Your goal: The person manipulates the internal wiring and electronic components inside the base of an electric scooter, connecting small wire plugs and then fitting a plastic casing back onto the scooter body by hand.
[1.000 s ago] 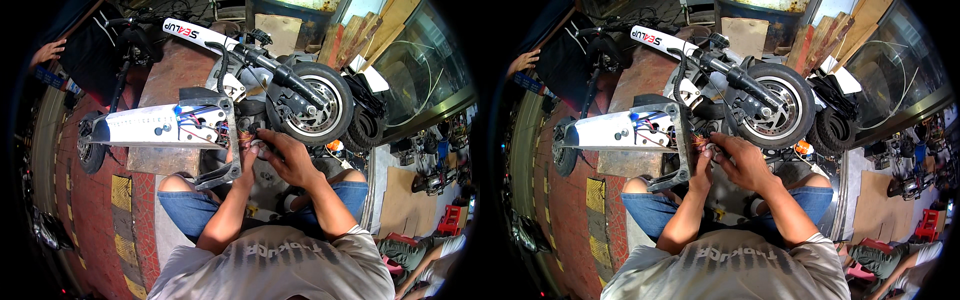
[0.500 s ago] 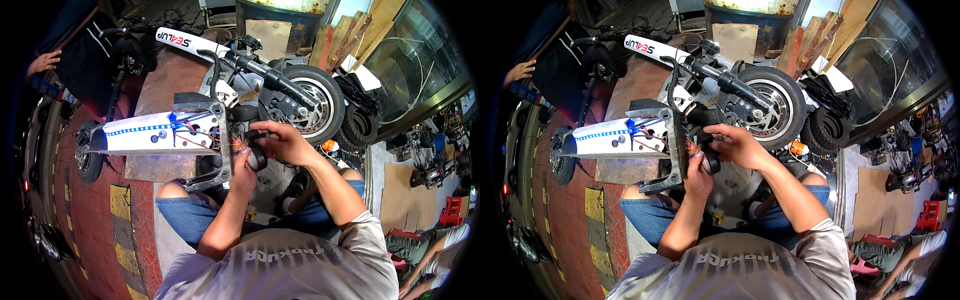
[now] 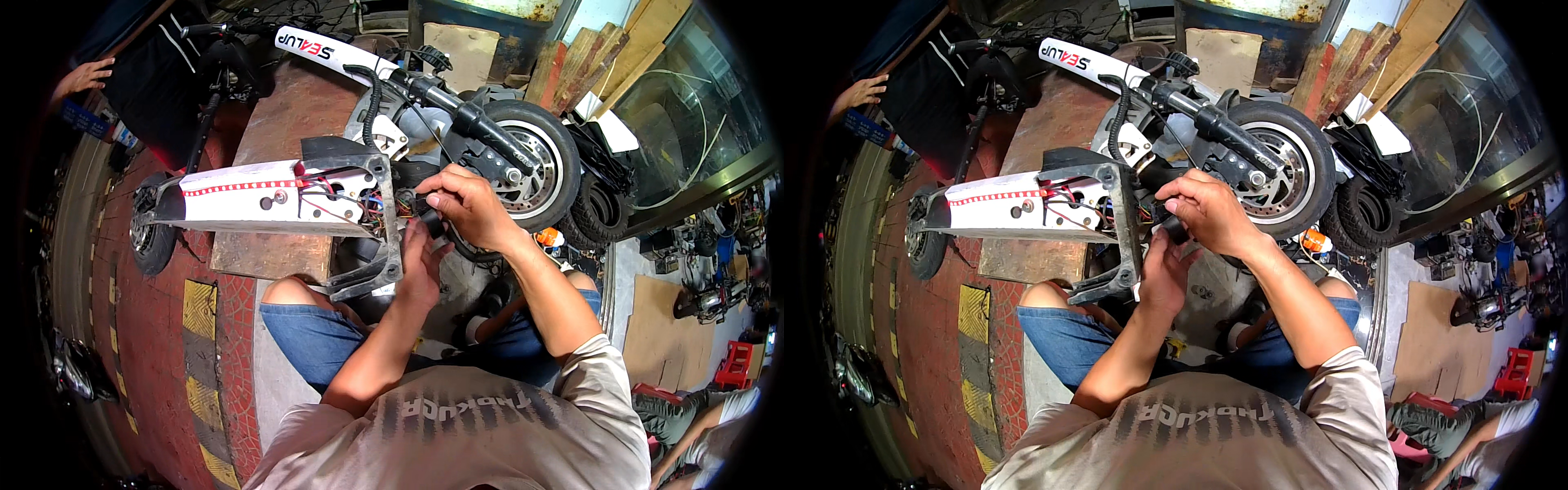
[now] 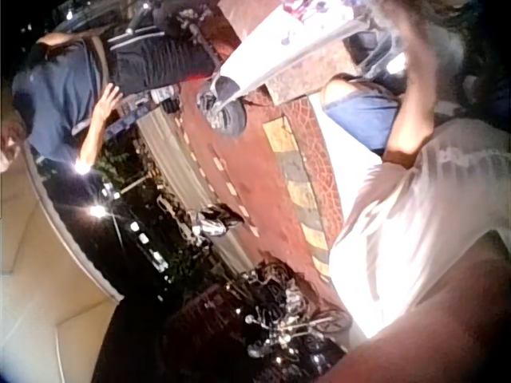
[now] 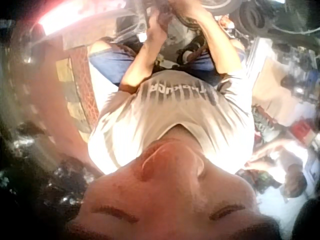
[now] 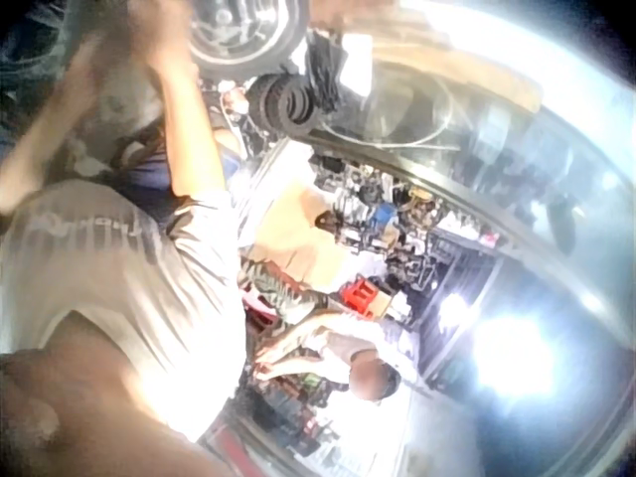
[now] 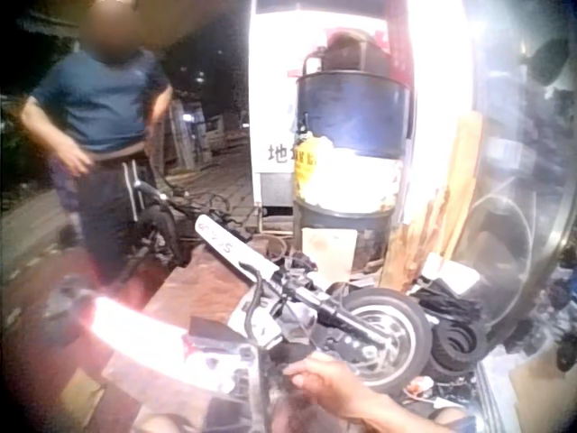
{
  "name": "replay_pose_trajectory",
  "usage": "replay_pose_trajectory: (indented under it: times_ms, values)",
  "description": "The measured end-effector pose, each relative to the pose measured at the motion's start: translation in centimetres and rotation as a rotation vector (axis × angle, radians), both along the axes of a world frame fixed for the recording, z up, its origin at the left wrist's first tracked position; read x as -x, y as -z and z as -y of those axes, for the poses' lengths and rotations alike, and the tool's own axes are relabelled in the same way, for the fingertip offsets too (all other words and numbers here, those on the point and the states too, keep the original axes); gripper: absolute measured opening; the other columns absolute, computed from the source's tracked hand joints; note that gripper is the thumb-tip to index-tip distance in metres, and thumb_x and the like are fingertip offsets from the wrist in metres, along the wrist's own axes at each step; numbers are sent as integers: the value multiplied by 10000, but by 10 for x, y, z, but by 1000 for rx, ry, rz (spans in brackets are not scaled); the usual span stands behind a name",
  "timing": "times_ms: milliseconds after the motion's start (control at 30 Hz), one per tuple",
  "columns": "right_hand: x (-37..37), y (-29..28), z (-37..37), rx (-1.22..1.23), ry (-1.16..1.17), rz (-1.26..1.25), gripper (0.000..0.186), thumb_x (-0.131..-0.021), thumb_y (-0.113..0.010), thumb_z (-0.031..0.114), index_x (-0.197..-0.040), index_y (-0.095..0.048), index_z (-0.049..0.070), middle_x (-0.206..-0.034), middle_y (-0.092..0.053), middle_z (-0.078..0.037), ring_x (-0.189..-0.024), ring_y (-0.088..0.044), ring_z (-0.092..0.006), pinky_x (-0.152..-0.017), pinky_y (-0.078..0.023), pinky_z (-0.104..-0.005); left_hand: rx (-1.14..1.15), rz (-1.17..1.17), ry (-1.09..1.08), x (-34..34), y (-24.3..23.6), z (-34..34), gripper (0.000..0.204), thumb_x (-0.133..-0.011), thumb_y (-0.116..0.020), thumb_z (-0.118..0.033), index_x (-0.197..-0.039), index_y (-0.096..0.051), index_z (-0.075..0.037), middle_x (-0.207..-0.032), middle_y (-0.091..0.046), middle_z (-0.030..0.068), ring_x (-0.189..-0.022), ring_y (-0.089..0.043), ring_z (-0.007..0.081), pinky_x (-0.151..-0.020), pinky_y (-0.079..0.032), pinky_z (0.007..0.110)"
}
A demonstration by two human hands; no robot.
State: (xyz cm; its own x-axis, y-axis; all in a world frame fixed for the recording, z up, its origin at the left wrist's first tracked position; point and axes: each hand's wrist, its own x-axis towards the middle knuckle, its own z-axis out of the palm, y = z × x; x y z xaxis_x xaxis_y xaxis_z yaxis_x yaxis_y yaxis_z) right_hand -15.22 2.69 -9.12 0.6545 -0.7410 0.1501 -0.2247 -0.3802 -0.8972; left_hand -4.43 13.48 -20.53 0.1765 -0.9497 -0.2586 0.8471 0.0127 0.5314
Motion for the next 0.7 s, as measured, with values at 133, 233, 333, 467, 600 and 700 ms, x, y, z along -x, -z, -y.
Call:
replay_pose_trajectory:
  times_ms: [133, 233, 333, 467, 600, 700]
  values:
    - [1, 5, 4, 363, -32, 3, 170, -981, -701, 55, -1140, -756, 28, -927, -644, -112, -872, -644, -274, -781, -518, -362, 49, 317, -46, 8, -29, 5, 387, -1109, -585, -294, -1471, -531, -168, -1365, -630, -21, -1269, -557, 99, -989, -468, 332]
    - [-1, 7, 4, 310, -53, 32, 168, -982, -696, 51, -1136, -762, 31, -936, -649, -109, -875, -644, -273, -788, -521, -362, 201, 288, -138, 2, -20, 21, 392, -1104, -602, -251, -1474, -524, -147, -1386, -614, 0, -1231, -570, 99, -992, -462, 308]
    - [1, 7, 6, 334, -43, 29, 178, -984, -693, 46, -1145, -768, 39, -940, -669, -106, -874, -653, -254, -797, -527, -353, 246, 230, -158, 1, -18, 21, 453, -1062, -663, -158, -1484, -504, -110, -1350, -617, 15, -1174, -589, 108, -991, -462, 282]
    - [2, 11, 5, 265, -3, 37, 174, -990, -690, 48, -1145, -768, 33, -955, -699, -105, -869, -661, -238, -801, -532, -346, 268, 147, -193, 2, -25, 17, 494, -1042, -632, -75, -1514, -486, -55, -1418, -605, 53, -1295, -574, 158, -1112, -434, 317]
    - [-1, 13, 1, 250, -17, 121, 150, -979, -695, 49, -1115, -760, 43, -915, -665, -120, -834, -671, -262, -748, -541, -371, 240, 149, -209, -2, -24, 17, 561, -1043, -571, -42, -1584, -432, 11, -1554, -532, 131, -1480, -457, 229, -1273, -283, 387]
    - [-1, 15, 6, 341, -24, 108, 141, -980, -690, 47, -1103, -759, 41, -917, -668, -111, -836, -675, -251, -746, -542, -363, 243, 99, -205, 0, -32, 17, 531, -1048, -570, -33, -1567, -458, -1, -1516, -570, 126, -1431, -510, 218, -1240, -340, 375]
